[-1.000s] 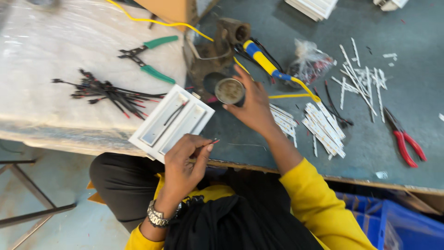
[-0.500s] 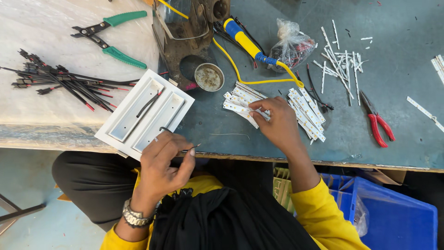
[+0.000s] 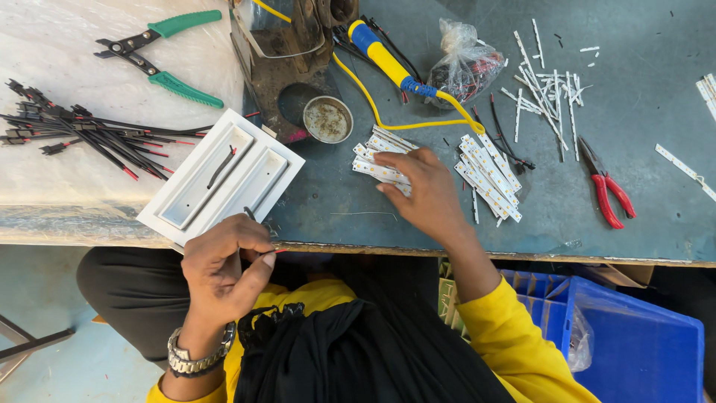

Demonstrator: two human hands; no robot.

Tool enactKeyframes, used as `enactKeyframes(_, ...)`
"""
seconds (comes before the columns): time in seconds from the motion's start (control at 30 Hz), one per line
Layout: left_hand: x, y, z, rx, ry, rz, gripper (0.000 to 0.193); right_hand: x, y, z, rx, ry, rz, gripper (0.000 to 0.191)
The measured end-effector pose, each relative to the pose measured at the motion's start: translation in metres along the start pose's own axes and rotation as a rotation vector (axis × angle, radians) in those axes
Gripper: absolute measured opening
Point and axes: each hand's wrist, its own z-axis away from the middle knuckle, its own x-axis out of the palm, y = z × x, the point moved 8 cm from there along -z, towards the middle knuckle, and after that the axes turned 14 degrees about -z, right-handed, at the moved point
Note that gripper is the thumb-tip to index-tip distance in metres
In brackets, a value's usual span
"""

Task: The person solders LED strips into a white plastic housing. They position the strips, apply solder with a soldering iron, and connect wires to the strips. The person works at a bench with tools and components visible.

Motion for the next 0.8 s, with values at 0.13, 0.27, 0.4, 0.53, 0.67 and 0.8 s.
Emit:
enactKeyframes(0.13, 0.0, 0.005, 0.002, 0.013, 0.01, 0.021, 0.008, 0.01, -0.005, -0.007, -0.063, -0.05, 0.034, 0.049)
enactKeyframes(0.27, -0.002, 0.013, 0.0, -0.003, 0.007, -0.031, 0.007, -0.01, 0.003, -0.003, -0.018, 0.095, -0.111, 0.044)
enactKeyframes(0.4, -0.001, 0.023, -0.005, -0.046, 0.009, -0.139, 0.007, -0.041, 0.037, 0.002, 0.173, 0.254, -0.071, 0.03)
enactKeyframes(0.53, 0.007, 0.039, -0.011, 0.031, 0.021, -0.393, 0.01, -0.044, 0.047, -0.004, 0.093, 0.217, -0.021, 0.024)
enactKeyframes(0.67, 0.005, 0.046, -0.009, 0.034, 0.043, -0.414, 0.009, -0.032, 0.048, -0.02, 0.042, 0.091, -0.019, 0.026)
enactKeyframes(0.8, -0.012, 0.044, 0.005, -0.037, 0.08, -0.405, 0.009, -0.028, 0.056, -0.034, 0.168, 0.011, -0.117, 0.023)
